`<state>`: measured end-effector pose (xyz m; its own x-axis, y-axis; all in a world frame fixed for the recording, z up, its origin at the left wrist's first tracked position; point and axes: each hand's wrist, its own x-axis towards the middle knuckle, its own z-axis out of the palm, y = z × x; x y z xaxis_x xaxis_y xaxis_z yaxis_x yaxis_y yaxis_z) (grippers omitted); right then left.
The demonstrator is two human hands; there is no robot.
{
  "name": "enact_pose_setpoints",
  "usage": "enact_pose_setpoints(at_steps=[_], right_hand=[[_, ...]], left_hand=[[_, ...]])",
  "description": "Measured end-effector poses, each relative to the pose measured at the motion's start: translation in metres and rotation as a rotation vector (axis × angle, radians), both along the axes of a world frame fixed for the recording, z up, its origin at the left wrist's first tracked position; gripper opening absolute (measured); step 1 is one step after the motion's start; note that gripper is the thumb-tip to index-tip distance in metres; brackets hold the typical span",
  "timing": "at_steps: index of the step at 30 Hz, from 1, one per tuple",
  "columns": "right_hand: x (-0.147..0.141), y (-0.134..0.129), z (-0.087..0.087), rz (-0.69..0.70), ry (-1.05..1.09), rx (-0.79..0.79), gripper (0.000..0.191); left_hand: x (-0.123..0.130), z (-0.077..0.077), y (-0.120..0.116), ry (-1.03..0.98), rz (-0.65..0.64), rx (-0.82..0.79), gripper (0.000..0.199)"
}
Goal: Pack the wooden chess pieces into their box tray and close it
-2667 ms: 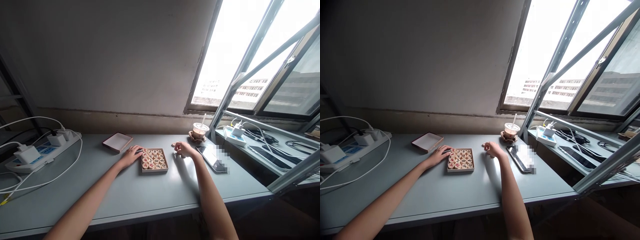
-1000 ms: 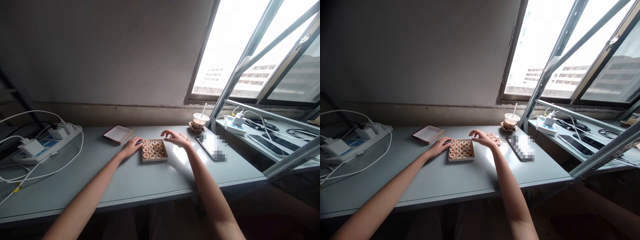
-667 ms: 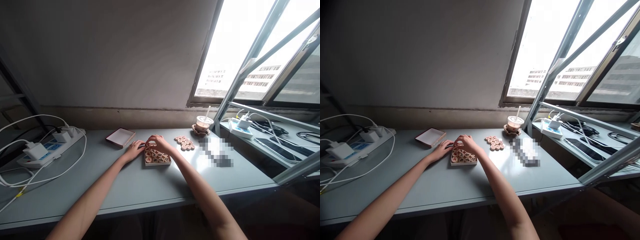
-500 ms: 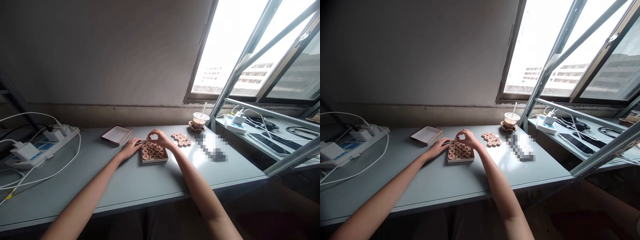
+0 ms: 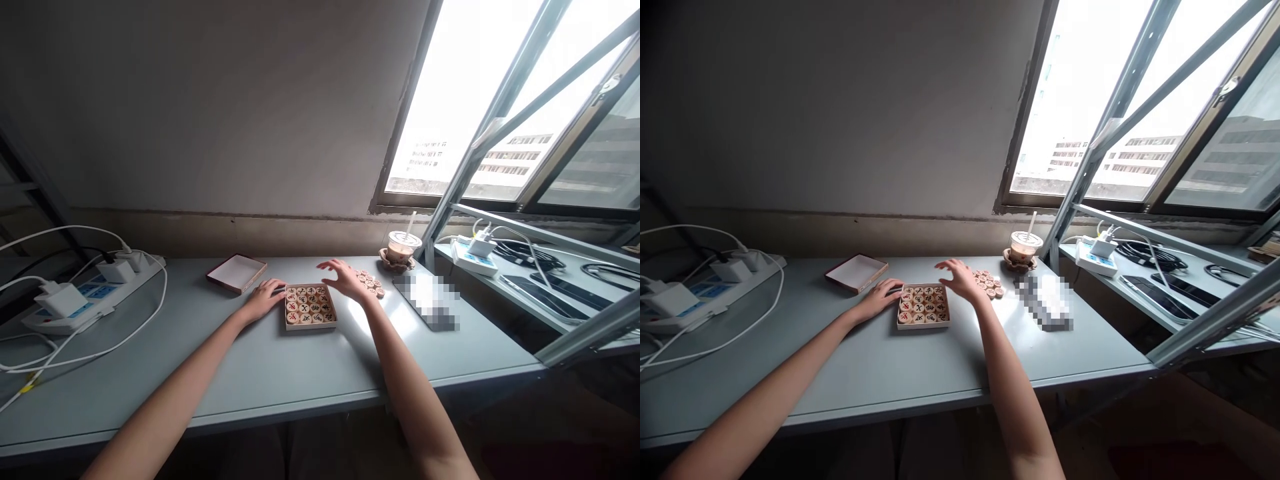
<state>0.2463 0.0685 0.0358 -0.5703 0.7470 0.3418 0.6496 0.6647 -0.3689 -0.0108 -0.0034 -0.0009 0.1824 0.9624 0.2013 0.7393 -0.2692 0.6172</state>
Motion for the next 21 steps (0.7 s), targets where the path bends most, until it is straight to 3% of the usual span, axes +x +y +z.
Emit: enact_pose_setpoints(at_steps=[3, 6, 10, 13, 18, 21], right_hand=[[-0.027, -0.018, 0.004, 0.300, -0.074, -0.098, 0.034], [-0.046, -0.030, -0.002, 0.350, -0.112, -0.093, 0.033], [-0.056, -0.036, -0.007, 0.250, -0.106, -0.008, 0.026], [-0.048, -0.033, 0.002, 0.197, -0.101, 0.035, 0.021], [0.008, -0.014, 0.025, -0.013, -0.047, -0.065, 0.029], [0.043, -0.003, 0.023, -0.213, -0.163, -0.171, 0.028]], left_hand=[[0.001, 0.003, -0.003, 0.002, 0.003, -0.004, 0.037], [0.002, 0.005, -0.005, -0.004, 0.000, -0.007, 0.036], [0.001, 0.004, -0.003, -0.016, -0.005, 0.006, 0.036], [0.000, 0.000, 0.000, -0.018, -0.015, 0.018, 0.037], [-0.002, -0.004, 0.003, 0.004, -0.001, 0.009, 0.039], [-0.003, -0.004, 0.003, 0.009, 0.011, 0.010, 0.039]])
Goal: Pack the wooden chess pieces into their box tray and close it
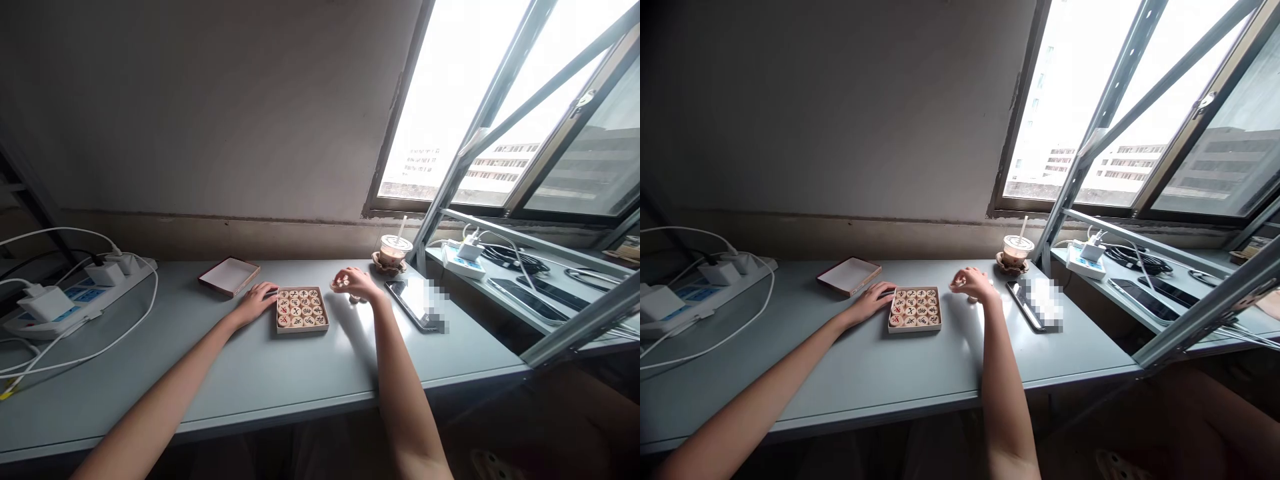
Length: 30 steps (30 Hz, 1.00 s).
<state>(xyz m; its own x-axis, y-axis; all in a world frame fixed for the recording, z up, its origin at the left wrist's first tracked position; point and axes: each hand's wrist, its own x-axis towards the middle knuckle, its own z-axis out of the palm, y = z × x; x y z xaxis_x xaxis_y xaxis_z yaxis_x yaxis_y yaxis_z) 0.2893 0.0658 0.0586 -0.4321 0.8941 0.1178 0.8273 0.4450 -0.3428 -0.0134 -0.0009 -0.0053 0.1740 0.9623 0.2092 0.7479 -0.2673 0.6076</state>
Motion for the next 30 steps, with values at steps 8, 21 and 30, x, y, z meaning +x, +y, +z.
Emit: enact_pose_setpoints(at_steps=[8, 21, 30], right_hand=[[0.002, 0.006, -0.010, -0.113, -0.019, 0.048, 0.017], [-0.096, -0.045, -0.011, 0.557, 0.117, -0.097, 0.028], [-0.023, -0.023, 0.015, 0.232, 0.094, -0.217, 0.029]], left_hand=[[0.001, 0.003, -0.002, -0.016, -0.009, -0.006, 0.040], [0.002, 0.002, -0.003, -0.066, -0.006, -0.001, 0.036], [0.006, 0.004, -0.005, -0.040, 0.036, -0.017, 0.042]])
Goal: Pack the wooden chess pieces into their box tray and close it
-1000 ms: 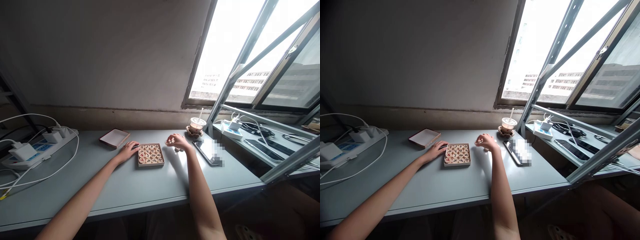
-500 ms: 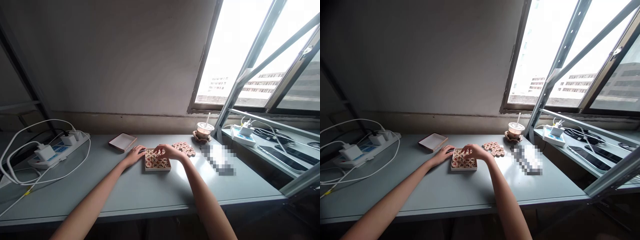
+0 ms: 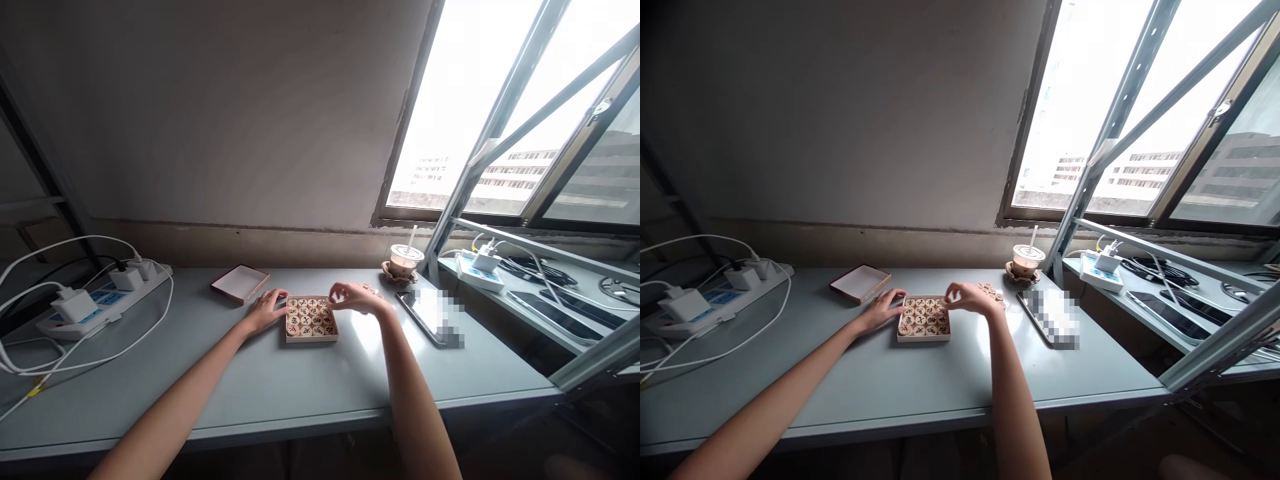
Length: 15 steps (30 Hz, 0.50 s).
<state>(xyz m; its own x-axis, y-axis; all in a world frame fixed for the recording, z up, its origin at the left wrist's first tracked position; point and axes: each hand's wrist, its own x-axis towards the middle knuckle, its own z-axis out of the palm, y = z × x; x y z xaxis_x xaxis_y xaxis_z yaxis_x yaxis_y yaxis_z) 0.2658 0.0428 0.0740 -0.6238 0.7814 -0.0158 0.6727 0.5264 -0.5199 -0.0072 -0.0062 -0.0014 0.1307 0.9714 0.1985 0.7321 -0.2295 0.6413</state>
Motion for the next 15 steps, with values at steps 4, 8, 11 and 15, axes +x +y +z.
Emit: enact_pose_setpoints(at_steps=[4, 8, 11, 15], right_hand=[[0.030, 0.011, -0.010, -0.274, -0.151, -0.033, 0.025], [0.036, 0.017, -0.019, -0.401, -0.239, 0.095, 0.025], [0.029, 0.017, -0.017, -0.338, -0.203, 0.068, 0.023], [0.002, 0.007, -0.010, -0.047, -0.041, 0.009, 0.018]], left_hand=[[0.000, -0.001, 0.001, 0.026, -0.031, 0.022, 0.039], [-0.001, 0.000, 0.002, 0.006, -0.048, 0.006, 0.037], [0.000, 0.003, 0.000, -0.012, -0.048, -0.009, 0.038], [0.001, 0.005, -0.002, -0.018, -0.046, -0.022, 0.039]])
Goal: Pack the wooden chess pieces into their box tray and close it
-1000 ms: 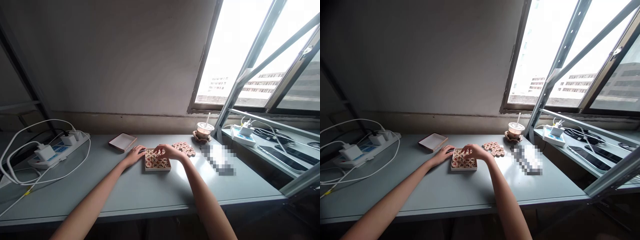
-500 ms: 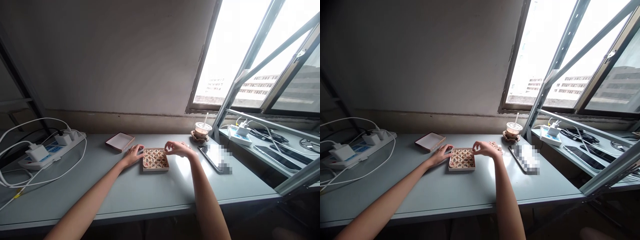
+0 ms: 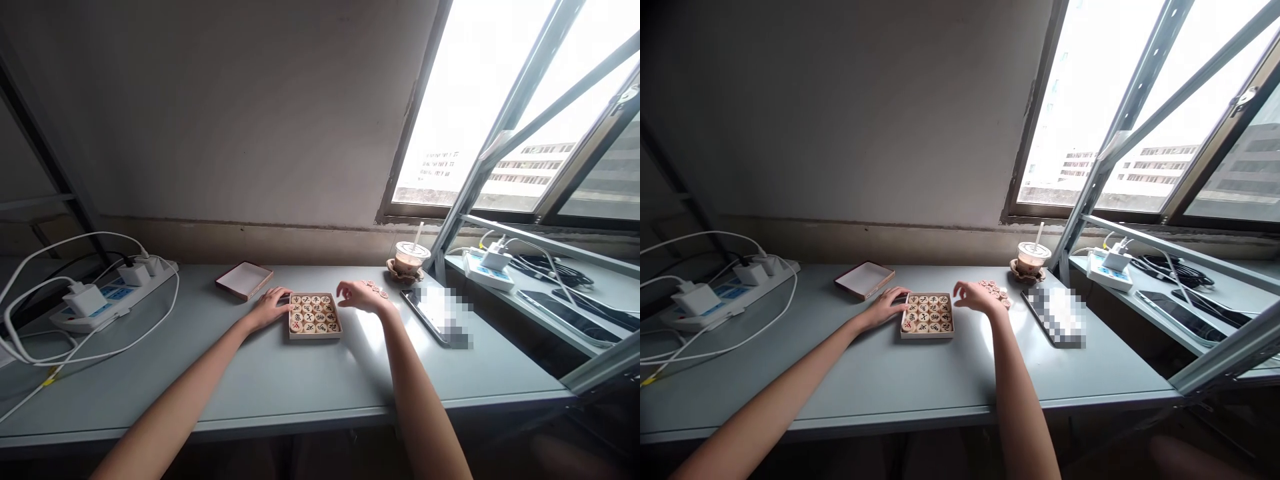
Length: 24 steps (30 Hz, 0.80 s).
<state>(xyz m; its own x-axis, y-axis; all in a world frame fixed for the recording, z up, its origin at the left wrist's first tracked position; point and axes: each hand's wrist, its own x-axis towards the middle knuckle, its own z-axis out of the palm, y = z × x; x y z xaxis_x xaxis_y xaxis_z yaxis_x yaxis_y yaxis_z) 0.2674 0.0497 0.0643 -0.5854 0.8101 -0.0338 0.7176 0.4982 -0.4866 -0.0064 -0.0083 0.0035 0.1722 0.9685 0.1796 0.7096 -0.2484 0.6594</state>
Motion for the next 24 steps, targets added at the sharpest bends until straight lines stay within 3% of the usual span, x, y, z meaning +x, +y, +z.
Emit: enact_pose_setpoints(at_steps=[3, 5, 10, 15, 19, 24], right_hand=[[-0.031, -0.016, 0.001, 0.309, 0.130, -0.085, 0.025], [-0.049, -0.026, -0.003, 0.431, 0.126, -0.096, 0.027], [-0.072, -0.035, -0.017, 0.423, 0.061, 0.016, 0.033], [-0.077, -0.033, -0.023, 0.510, 0.200, -0.026, 0.030], [-0.067, -0.029, -0.014, 0.447, 0.230, -0.024, 0.027], [-0.015, -0.010, 0.001, 0.147, 0.090, 0.085, 0.027]], left_hand=[[0.000, -0.001, 0.001, -0.024, -0.001, 0.017, 0.039], [0.000, -0.003, 0.003, -0.038, -0.004, 0.028, 0.039], [0.000, -0.003, 0.003, -0.052, -0.006, 0.024, 0.037], [-0.004, -0.003, 0.003, -0.048, 0.012, 0.037, 0.036], [-0.012, -0.010, 0.010, -0.029, 0.058, 0.022, 0.034], [-0.020, -0.024, 0.019, -0.024, 0.095, 0.066, 0.033]])
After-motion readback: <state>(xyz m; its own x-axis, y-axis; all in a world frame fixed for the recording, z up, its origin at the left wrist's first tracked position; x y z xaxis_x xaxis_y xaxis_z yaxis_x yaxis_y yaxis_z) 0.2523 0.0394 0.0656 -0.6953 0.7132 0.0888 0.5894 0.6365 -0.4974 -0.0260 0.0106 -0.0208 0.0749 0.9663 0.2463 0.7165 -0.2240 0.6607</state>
